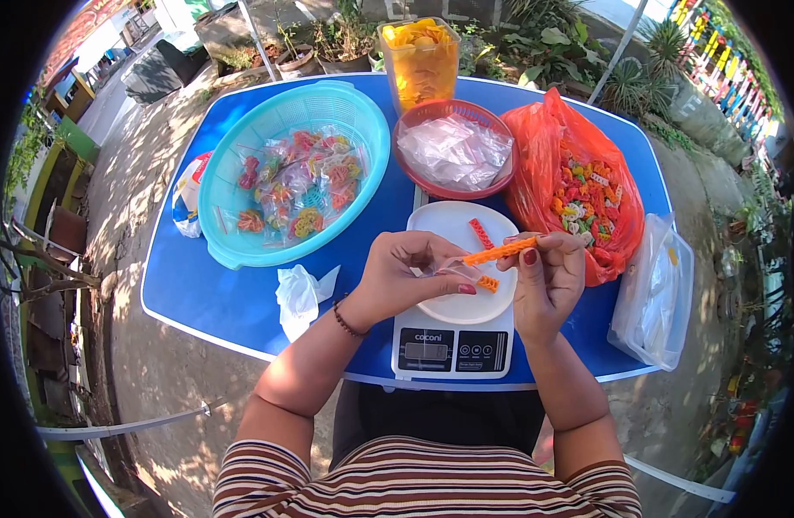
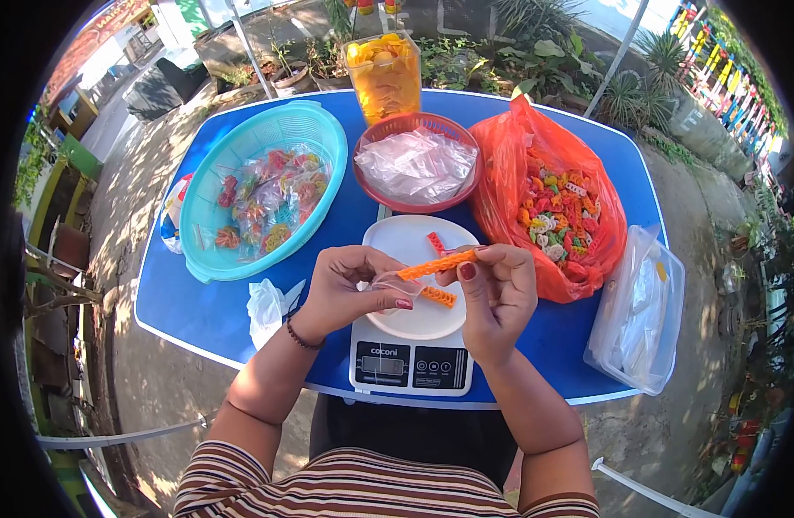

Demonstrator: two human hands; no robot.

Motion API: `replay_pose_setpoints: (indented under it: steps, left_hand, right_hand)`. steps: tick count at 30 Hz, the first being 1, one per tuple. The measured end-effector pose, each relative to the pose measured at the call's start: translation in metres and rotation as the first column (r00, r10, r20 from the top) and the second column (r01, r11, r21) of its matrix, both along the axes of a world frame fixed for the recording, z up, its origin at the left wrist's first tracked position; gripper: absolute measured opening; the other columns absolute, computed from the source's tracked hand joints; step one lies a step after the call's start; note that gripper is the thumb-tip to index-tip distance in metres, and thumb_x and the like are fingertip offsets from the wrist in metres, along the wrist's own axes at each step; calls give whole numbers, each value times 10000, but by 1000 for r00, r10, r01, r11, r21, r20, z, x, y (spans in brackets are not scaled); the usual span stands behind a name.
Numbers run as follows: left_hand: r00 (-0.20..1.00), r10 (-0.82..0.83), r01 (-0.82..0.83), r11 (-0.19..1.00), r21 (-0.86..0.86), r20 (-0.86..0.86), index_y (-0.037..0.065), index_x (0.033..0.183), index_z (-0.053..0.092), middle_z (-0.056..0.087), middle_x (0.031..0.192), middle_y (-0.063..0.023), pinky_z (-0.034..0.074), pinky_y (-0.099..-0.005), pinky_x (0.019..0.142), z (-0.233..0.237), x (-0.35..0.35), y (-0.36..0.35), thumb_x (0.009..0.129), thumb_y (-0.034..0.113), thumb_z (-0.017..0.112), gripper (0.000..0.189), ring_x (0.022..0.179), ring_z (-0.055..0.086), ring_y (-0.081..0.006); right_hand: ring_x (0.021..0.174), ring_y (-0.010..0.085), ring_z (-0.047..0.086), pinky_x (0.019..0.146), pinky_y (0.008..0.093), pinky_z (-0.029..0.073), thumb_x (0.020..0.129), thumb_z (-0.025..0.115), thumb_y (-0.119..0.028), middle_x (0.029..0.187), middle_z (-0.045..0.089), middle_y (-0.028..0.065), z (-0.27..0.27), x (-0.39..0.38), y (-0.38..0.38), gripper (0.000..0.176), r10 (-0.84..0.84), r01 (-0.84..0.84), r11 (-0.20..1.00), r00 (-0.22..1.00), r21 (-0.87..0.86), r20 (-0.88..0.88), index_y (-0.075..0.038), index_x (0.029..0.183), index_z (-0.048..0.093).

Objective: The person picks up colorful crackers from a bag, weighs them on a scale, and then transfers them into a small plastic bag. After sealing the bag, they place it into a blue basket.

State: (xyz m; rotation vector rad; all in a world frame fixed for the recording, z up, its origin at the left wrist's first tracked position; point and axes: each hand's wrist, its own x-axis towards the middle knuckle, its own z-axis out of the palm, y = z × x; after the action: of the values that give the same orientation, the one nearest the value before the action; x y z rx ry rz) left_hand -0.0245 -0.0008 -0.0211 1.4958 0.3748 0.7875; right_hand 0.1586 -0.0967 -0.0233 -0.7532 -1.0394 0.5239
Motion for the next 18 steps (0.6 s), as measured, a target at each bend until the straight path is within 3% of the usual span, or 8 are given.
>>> replay_pose_setpoints:
  steps: [9, 14, 18]
  left_hand:
    - [1000, -11, 12, 1000, 13, -18, -31, 1080, 748, 768, 972, -88, 569, -222, 768, 2, -1, -1, 796, 56, 865, 320, 839, 714, -89]
    - [996, -40, 35, 998, -54, -79, -31, 1107, 748, 772, 967, -97, 570, -225, 783, 7, -4, 0, 827, 62, 839, 309, 848, 716, -93]
    - [1000, 9, -9, 1000, -22, -5, -29, 1115, 747, 774, 967, -100, 565, -216, 779, 1, -2, 2, 868, 71, 806, 273, 854, 715, -88]
  right_hand:
    - [936, 220, 716, 824, 309, 577, 958, 655, 24, 1002, 688, 185, -7, -5, -1, 170, -71, 47, 995, 949, 85, 306, 31, 1079, 537]
    - [901, 199, 692, 807, 290, 556, 923, 695, 36, 965, 695, 149, -3, 2, -1, 130, -134, 136, 990, 898, 27, 420, 45, 1026, 617]
    - [818, 168, 656, 759, 266, 536, 919, 709, 20, 943, 694, 132, 1, 4, 0, 150, -195, 200, 979, 877, 35, 440, 45, 1048, 636]
